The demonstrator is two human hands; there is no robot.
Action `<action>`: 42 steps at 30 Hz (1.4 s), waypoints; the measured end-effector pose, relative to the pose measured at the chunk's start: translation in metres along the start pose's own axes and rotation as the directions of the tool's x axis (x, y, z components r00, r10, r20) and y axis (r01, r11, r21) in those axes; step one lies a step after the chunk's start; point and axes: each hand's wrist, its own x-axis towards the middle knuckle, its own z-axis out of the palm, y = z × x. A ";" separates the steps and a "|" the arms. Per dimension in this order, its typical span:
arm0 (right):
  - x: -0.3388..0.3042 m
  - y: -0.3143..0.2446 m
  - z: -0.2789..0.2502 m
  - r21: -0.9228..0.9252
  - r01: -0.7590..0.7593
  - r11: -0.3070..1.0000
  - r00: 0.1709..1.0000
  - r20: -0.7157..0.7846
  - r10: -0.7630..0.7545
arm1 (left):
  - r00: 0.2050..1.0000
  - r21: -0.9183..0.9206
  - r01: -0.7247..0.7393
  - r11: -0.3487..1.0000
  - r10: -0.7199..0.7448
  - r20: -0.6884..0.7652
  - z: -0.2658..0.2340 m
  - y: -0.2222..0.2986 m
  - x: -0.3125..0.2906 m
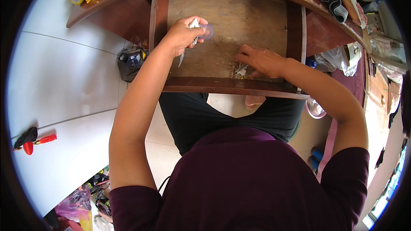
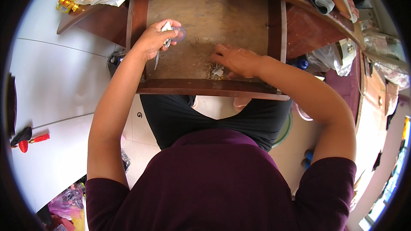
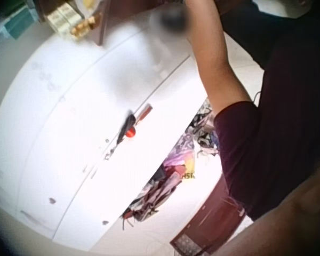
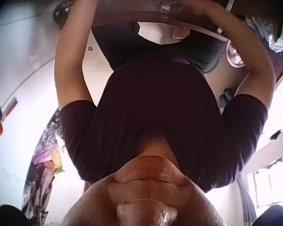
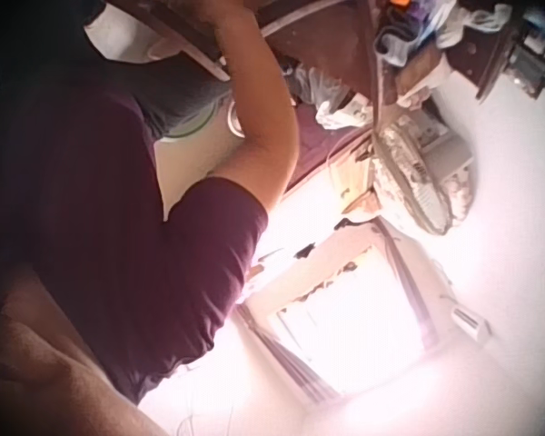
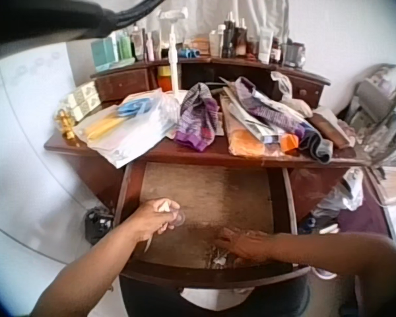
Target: The person sorts through items in a wooden dresser drawer by hand, picking up debris and placing a yellow pouch, wet wipes, and several cards back into the drawer.
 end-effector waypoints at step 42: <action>0.044 -0.033 -0.072 0.243 0.055 0.969 0.663 -0.734 0.147 | 0.998 -0.989 -0.037 0.143 -0.047 -0.044 0.074 0.028 -0.006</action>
